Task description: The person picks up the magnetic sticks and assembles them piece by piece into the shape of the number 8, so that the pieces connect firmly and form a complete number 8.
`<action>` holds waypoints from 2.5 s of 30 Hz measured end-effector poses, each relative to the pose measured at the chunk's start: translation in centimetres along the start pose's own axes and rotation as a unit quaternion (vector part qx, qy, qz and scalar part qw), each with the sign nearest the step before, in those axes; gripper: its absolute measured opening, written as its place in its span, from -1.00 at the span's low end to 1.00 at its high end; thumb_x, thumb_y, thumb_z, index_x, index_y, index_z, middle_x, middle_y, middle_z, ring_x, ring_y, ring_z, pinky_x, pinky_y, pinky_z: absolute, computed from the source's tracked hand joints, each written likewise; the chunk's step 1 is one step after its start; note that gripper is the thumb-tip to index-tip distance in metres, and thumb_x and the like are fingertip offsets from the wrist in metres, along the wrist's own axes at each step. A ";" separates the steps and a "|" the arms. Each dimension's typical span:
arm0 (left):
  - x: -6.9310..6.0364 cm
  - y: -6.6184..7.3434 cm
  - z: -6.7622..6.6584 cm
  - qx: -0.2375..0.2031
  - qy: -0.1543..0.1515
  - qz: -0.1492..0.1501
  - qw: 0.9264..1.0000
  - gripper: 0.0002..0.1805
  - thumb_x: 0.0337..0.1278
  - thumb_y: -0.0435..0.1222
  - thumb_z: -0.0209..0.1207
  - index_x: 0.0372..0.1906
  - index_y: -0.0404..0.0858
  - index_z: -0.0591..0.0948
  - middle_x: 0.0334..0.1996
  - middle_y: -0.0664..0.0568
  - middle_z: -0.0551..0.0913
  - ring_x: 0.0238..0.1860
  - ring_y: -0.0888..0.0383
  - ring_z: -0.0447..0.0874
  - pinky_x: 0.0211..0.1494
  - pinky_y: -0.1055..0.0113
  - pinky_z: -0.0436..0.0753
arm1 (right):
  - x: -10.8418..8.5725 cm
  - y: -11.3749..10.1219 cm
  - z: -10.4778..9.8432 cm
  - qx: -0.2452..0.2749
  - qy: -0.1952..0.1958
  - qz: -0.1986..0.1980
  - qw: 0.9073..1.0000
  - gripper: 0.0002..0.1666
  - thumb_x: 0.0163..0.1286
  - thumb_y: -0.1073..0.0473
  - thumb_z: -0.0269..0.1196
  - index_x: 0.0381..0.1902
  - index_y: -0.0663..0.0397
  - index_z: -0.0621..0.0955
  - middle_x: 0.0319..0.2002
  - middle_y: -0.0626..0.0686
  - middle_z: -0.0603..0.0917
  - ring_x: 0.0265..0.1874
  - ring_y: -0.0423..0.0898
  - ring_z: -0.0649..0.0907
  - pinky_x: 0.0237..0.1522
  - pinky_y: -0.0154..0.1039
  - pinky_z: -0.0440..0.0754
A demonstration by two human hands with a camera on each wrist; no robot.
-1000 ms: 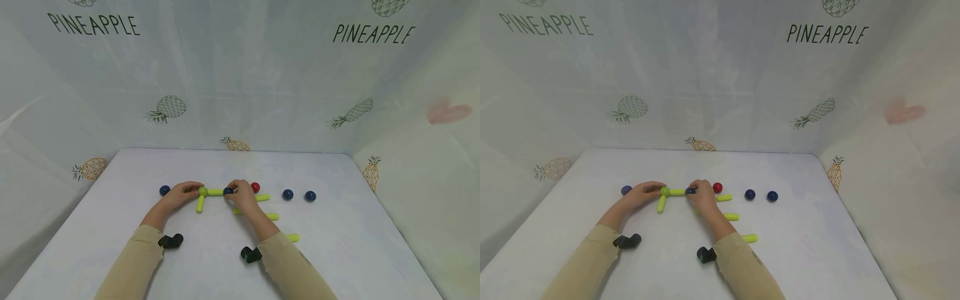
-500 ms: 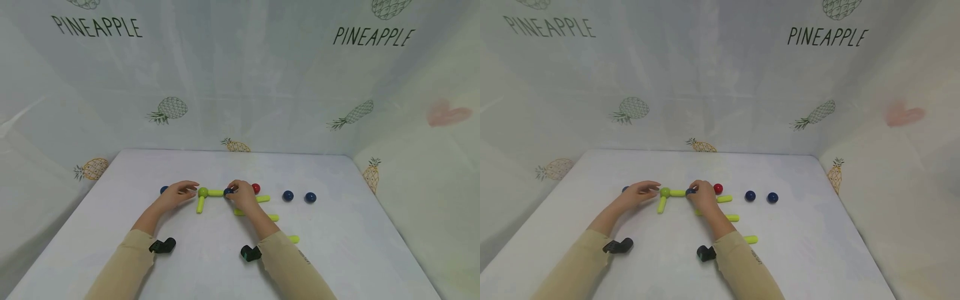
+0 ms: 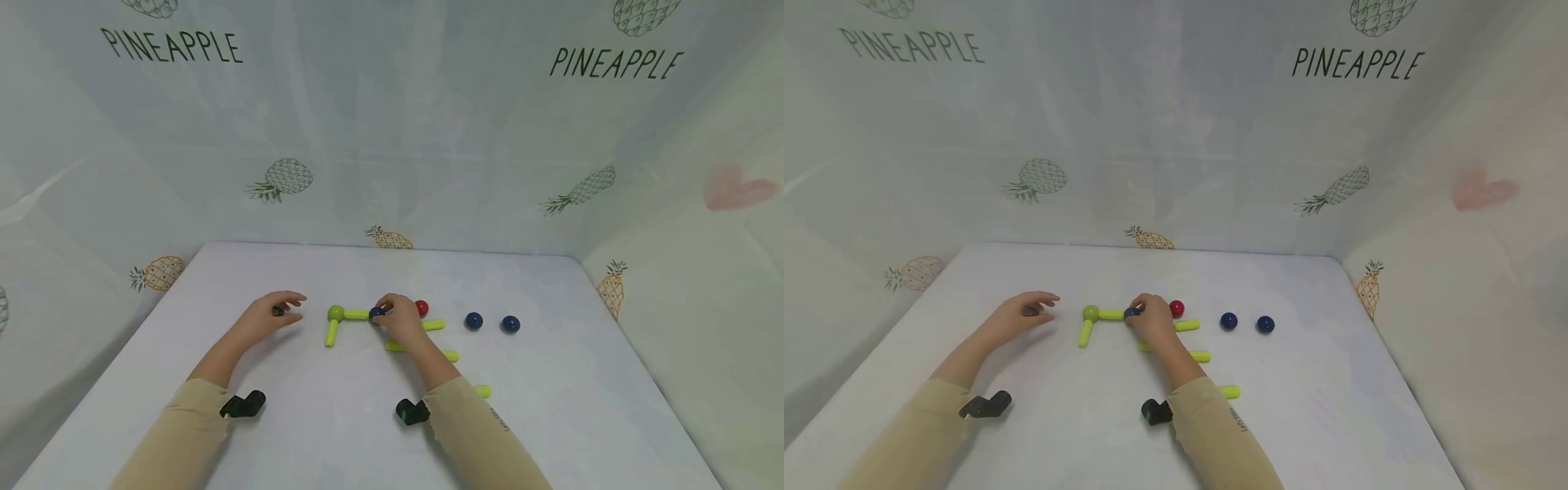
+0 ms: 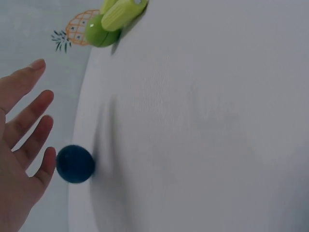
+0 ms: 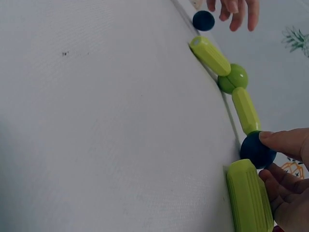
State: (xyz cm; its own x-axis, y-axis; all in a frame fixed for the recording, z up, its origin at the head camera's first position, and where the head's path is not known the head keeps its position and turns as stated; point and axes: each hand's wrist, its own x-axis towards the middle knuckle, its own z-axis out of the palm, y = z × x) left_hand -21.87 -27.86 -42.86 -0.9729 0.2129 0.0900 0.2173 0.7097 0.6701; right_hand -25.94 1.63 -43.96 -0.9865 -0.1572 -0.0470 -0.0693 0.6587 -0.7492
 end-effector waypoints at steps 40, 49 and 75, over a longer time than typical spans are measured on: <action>0.2 -3.0 -1.7 0.063 -0.017 -0.025 0.998 -0.56 0.06 -0.40 0.37 0.08 -0.40 0.59 0.04 -0.41 0.49 -0.06 -0.25 0.51 -0.02 -0.10 0.53 | -0.1 0.1 0.1 0.022 -0.005 0.006 1.000 -0.80 0.17 0.24 0.45 -0.25 -0.01 0.66 -0.27 -0.02 0.63 -0.32 -0.07 0.56 -0.26 -0.23 0.58; 0.0 -2.6 -1.5 0.053 -0.020 -0.048 0.997 -0.61 0.13 -0.37 0.33 0.08 -0.35 0.60 0.06 -0.36 0.52 -0.02 -0.22 0.52 -0.05 -0.06 0.54 | -0.1 0.2 0.1 0.016 -0.004 0.001 1.000 -0.80 0.17 0.23 0.46 -0.26 0.00 0.66 -0.27 -0.02 0.64 -0.31 -0.08 0.57 -0.24 -0.22 0.58; -0.4 -0.6 0.6 0.038 -0.043 -0.015 0.998 -0.60 0.01 -0.38 0.41 0.02 -0.29 0.65 0.03 -0.26 0.55 -0.07 -0.14 0.58 -0.05 0.02 0.61 | -0.1 0.3 0.0 0.016 0.000 -0.005 1.000 -0.80 0.18 0.21 0.45 -0.24 -0.01 0.67 -0.26 -0.01 0.64 -0.24 -0.06 0.56 -0.16 -0.17 0.57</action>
State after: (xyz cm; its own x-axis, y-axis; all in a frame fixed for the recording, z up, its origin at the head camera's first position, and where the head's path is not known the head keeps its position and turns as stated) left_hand -21.51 -27.94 -43.76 -0.9693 0.2460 0.0056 0.1976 0.7648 0.6131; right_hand -25.87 1.81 -44.21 -0.9857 -0.1643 -0.0387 -0.0752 0.6327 -0.7707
